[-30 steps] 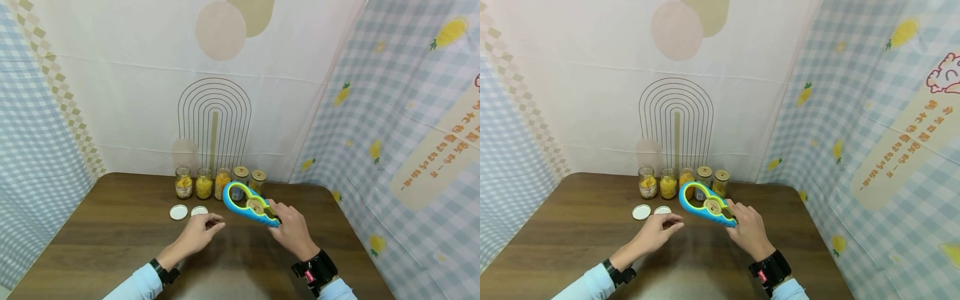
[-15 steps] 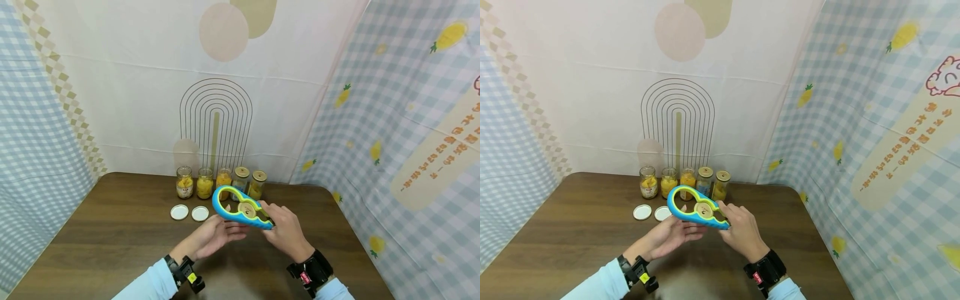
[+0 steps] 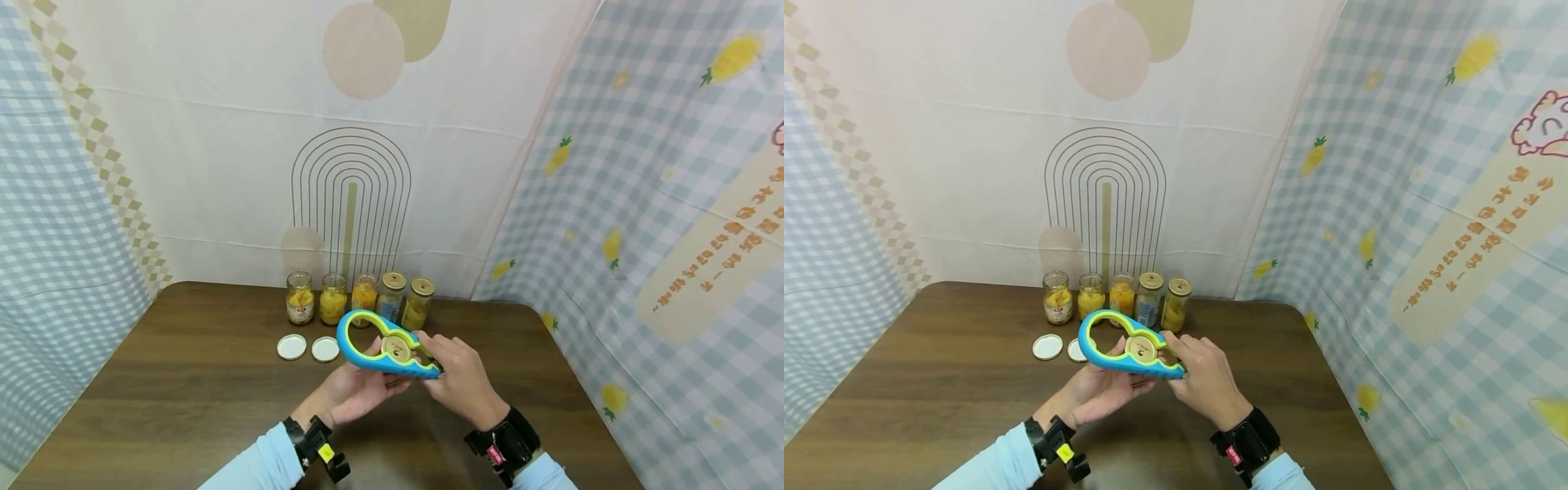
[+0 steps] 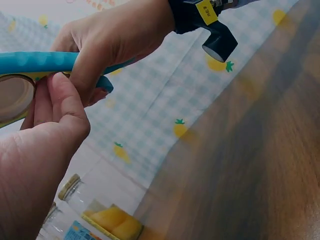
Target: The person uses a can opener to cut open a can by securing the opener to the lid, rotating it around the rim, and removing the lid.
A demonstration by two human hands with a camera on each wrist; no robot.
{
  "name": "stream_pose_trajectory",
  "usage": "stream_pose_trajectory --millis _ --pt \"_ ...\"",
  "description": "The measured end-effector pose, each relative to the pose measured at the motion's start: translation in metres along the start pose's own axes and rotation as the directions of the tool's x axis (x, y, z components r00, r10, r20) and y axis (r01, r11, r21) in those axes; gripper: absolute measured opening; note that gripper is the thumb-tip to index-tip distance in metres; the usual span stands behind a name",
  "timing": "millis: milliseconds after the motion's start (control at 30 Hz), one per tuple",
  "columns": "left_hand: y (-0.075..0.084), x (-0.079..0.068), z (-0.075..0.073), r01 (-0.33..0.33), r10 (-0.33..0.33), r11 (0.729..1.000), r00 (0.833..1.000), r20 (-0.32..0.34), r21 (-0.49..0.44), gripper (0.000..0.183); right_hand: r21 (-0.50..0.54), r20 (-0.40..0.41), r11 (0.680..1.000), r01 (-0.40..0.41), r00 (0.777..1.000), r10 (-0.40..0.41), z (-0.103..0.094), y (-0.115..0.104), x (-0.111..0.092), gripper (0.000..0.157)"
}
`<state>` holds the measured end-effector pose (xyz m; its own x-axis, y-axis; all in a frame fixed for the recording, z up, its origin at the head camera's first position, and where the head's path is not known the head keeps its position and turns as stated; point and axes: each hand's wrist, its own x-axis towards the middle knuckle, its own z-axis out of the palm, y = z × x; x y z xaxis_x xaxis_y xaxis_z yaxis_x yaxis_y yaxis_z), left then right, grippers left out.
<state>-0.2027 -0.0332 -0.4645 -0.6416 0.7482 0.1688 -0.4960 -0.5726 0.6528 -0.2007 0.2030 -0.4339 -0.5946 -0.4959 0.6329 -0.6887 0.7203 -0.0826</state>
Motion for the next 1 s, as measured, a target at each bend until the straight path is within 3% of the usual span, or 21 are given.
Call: stream_pose_trajectory --millis 667,1000 --pt "-0.0029 0.003 0.0028 -0.045 0.046 0.999 0.995 -0.087 0.016 0.049 -0.028 0.005 1.0 0.001 1.0 -0.001 -0.0013 0.0011 0.0005 0.068" --pt "0.0053 0.0056 -0.0061 -0.049 0.099 0.971 0.974 -0.203 0.235 0.026 -0.069 -0.012 0.995 -0.066 0.998 0.065 -0.0058 0.0083 -0.0015 0.069"
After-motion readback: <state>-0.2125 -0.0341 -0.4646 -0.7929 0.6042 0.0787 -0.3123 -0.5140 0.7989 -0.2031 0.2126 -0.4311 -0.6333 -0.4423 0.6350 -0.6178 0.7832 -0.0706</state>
